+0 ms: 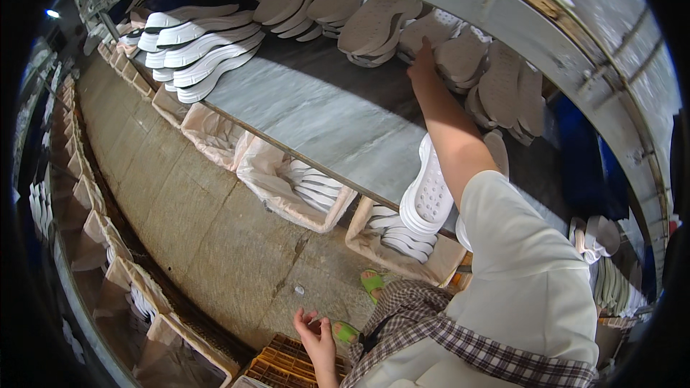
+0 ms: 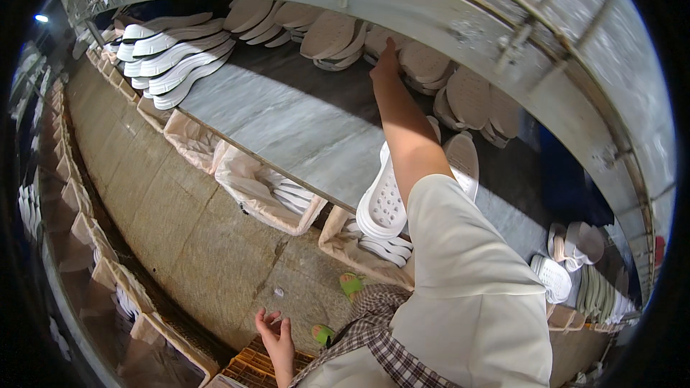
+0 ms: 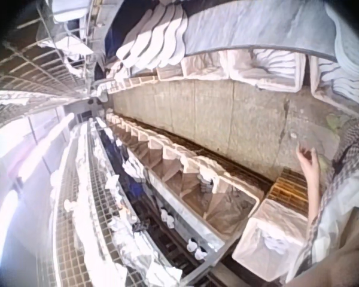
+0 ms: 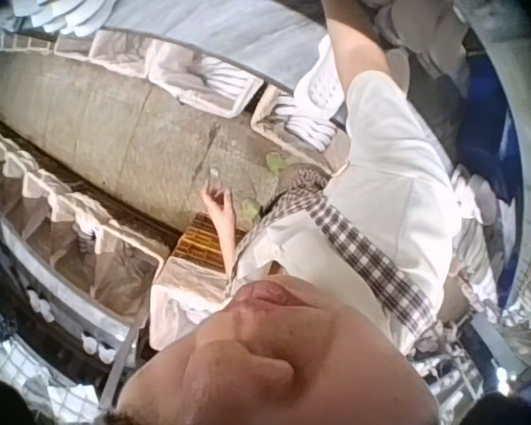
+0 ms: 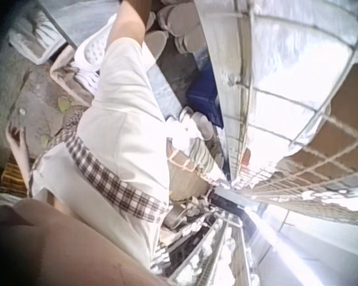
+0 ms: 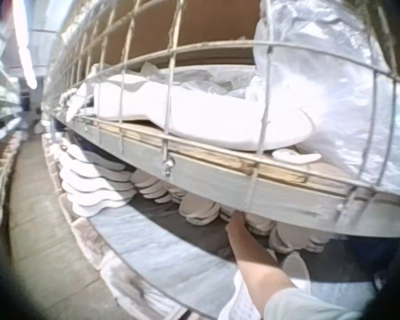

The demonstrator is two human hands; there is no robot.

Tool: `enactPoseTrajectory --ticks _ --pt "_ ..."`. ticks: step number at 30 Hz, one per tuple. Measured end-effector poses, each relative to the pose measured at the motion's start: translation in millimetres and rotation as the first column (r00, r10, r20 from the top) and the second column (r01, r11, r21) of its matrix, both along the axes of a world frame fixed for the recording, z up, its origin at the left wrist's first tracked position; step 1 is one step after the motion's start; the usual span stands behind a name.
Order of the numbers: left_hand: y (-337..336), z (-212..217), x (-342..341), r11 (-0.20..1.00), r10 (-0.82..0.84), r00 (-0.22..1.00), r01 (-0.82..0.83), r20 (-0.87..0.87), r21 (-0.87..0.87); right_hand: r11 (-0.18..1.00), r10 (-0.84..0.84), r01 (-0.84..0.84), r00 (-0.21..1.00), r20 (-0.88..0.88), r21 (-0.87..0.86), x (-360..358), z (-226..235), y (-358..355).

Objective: The person repeatedly picks up pairs of white slippers from a shelf, turns them over to view the soles, and places them back. The person handles multiple pairs in a repetitive cycle of pick, inspect, and replace.

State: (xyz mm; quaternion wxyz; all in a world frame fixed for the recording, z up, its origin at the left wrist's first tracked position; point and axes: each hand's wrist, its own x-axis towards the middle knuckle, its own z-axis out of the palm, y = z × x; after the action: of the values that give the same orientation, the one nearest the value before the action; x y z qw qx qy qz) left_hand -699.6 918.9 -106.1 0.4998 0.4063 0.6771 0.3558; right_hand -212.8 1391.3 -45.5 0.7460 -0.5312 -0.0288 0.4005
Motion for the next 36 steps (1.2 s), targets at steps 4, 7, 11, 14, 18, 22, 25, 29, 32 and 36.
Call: enactPoseTrajectory --ticks 4,7,11,14,18,22,25,29,32,36 --pt "-6 6 7 0.995 -0.002 1.0 0.001 -0.013 -0.102 0.997 0.057 -0.067 0.98 0.189 0.043 12 -16 11" --pt "-7 10 8 0.987 -0.053 0.997 0.044 -0.051 -0.156 0.983 -0.159 0.164 0.986 -0.058 0.086 0 -1 -10" --pt "-7 12 -2 0.98 -0.162 0.986 0.157 -0.039 -0.122 0.966 -0.129 0.18 0.958 -0.255 0.187 -41 43 -60" --pt "-12 11 -15 0.972 -0.23 0.973 0.228 -0.037 -0.048 0.96 -0.007 0.099 0.944 -0.331 0.263 -78 70 -112" --pt "-19 8 -39 0.953 -0.289 0.955 0.293 -0.065 0.08 0.958 0.115 0.012 0.9 -0.42 0.287 -133 94 -190" --pt "-29 11 -60 0.911 -0.372 0.918 0.39 -0.139 0.133 0.98 0.199 -0.151 0.808 -0.555 0.132 -192 117 -289" --pt "-28 28 -71 0.877 -0.418 0.886 0.451 -0.202 0.167 0.92 0.389 -0.377 0.846 -0.365 0.107 -239 121 -369" --pt "-8 72 -73 0.897 -0.353 0.931 0.307 0.098 0.317 0.708 0.702 -0.705 0.697 -0.146 0.039 -288 109 -447" --pt "8 104 -65 0.865 -0.374 0.874 0.208 0.31 0.457 0.64 0.767 -0.765 0.642 0.004 -0.065 -320 86 -483" --pt "7 122 -61 0.931 -0.208 0.689 -0.078 0.694 0.356 0.523 0.798 -0.839 0.421 0.431 -0.15 -354 64 -512"
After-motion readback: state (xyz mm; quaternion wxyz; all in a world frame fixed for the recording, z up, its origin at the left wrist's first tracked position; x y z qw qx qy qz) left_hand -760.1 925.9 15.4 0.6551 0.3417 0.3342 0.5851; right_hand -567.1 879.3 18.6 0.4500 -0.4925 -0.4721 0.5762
